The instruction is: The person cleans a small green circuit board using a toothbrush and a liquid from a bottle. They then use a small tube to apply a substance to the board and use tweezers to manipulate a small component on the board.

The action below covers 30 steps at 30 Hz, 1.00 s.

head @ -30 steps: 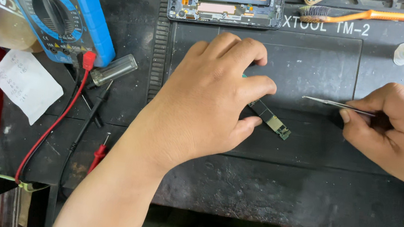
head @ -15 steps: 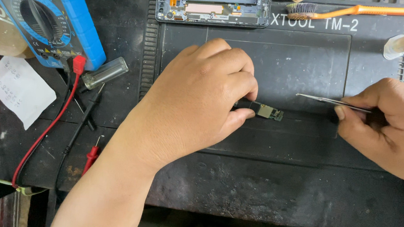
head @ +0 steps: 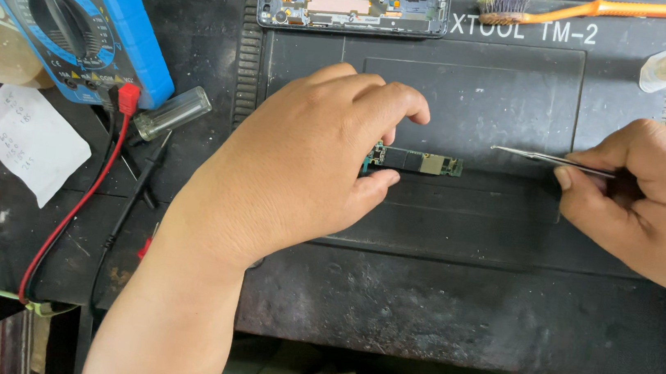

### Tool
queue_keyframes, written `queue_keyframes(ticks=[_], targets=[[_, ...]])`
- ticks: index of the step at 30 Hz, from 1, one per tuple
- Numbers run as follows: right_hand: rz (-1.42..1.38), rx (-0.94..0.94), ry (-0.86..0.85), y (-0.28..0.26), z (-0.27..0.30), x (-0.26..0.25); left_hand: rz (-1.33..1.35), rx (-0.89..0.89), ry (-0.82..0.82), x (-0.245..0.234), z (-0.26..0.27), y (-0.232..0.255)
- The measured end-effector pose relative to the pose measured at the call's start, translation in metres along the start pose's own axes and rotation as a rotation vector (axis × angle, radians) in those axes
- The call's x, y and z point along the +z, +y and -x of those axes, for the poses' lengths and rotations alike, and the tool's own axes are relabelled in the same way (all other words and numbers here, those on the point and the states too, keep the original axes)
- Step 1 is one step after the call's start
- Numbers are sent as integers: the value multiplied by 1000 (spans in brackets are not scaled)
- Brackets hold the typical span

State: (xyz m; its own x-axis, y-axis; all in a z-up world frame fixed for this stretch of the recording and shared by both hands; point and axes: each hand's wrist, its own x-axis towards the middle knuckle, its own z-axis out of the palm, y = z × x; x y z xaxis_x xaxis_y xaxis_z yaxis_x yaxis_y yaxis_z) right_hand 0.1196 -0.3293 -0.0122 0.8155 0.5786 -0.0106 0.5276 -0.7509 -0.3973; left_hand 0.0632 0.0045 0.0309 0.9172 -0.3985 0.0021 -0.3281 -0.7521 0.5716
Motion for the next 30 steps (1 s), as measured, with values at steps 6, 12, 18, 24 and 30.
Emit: queue_keyframes(ticks=[6, 12, 18, 24, 30], targets=[[67, 1, -31, 2, 1, -2, -93, 102, 79, 5, -1, -8], [-6, -22, 23, -3, 0, -2, -181, 107, 109, 6, 1, -5], [21, -33, 23, 0, 1, -1, -147, 88, 69, 2, 1, -5], [82, -128, 88, -9, 0, -4, 16, 78, 27, -6, 3, 0], [150, -174, 62, 3, 0, 2, 3, 14, -13, -1, 2, 1]])
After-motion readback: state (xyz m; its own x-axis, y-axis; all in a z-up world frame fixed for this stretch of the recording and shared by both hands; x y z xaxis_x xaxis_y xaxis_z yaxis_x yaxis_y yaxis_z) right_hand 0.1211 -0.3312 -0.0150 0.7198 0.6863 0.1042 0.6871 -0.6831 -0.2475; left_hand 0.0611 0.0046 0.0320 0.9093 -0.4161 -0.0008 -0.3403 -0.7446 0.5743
